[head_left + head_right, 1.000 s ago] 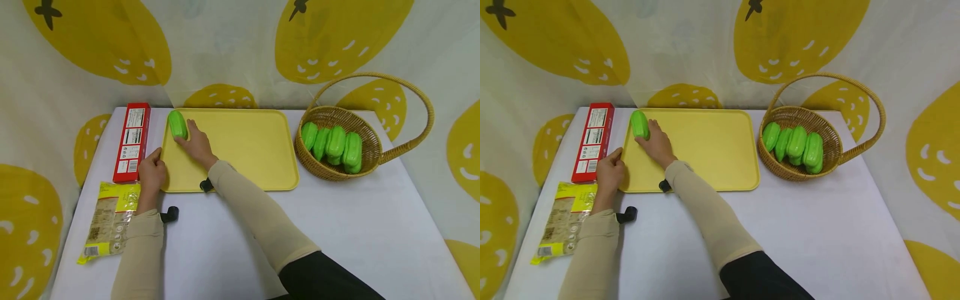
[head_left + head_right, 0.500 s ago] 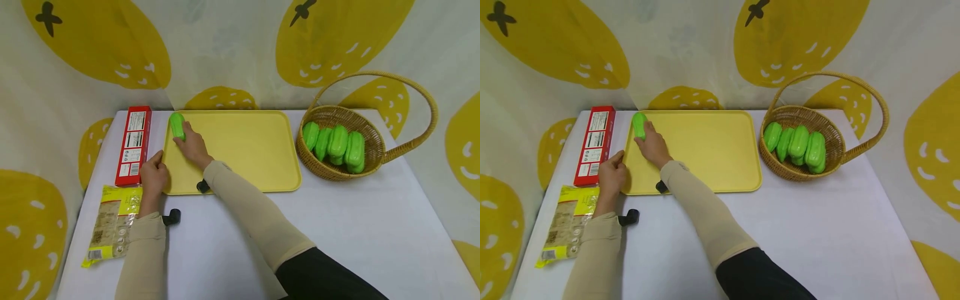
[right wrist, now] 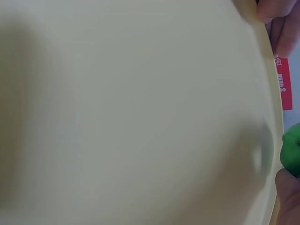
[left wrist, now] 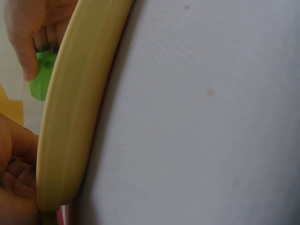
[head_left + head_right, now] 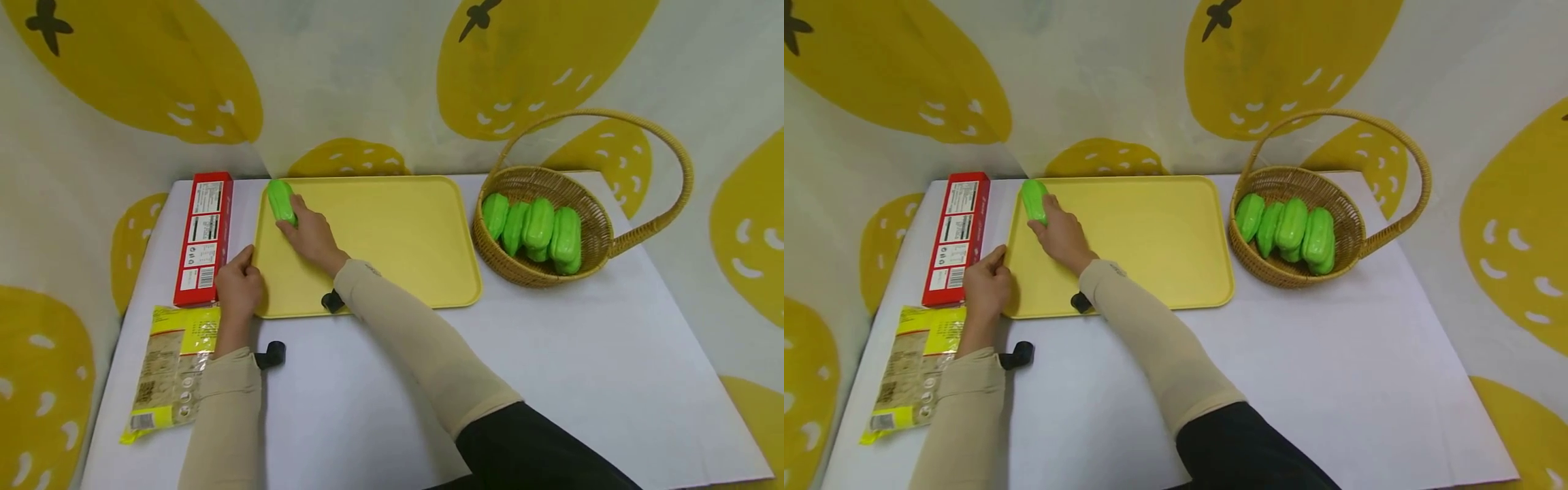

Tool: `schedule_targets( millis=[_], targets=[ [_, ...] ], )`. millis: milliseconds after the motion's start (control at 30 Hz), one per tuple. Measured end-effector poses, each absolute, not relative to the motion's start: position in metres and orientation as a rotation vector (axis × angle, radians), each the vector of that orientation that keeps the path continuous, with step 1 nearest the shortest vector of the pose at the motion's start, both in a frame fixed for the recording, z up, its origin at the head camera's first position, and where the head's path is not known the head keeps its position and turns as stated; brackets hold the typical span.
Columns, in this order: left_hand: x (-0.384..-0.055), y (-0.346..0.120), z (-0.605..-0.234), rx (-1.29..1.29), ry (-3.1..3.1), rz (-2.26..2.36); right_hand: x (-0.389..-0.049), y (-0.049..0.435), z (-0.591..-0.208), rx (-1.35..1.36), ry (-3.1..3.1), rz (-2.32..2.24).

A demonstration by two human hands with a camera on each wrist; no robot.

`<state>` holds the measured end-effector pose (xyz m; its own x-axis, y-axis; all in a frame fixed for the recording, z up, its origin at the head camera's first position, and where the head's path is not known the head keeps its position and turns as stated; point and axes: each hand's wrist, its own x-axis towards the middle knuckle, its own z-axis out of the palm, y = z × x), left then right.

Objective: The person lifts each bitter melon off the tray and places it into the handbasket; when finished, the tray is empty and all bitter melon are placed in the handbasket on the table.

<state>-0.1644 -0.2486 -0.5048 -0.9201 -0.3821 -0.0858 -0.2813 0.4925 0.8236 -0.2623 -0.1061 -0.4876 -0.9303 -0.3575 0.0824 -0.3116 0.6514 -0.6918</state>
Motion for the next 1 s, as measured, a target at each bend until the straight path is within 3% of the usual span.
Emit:
schedule_targets(
  millis=[567,1000],
  targets=[
    [-0.165,-0.248,-0.502,0.604,-2.661,-1.448,-0.250,-0.080,-0.467,-0.605,2.796,-1.129],
    [-0.163,-0.251,-0.505,0.600,-2.652,-1.439,-0.223,-0.042,-0.440,-0.662,2.667,-1.384]
  ],
)
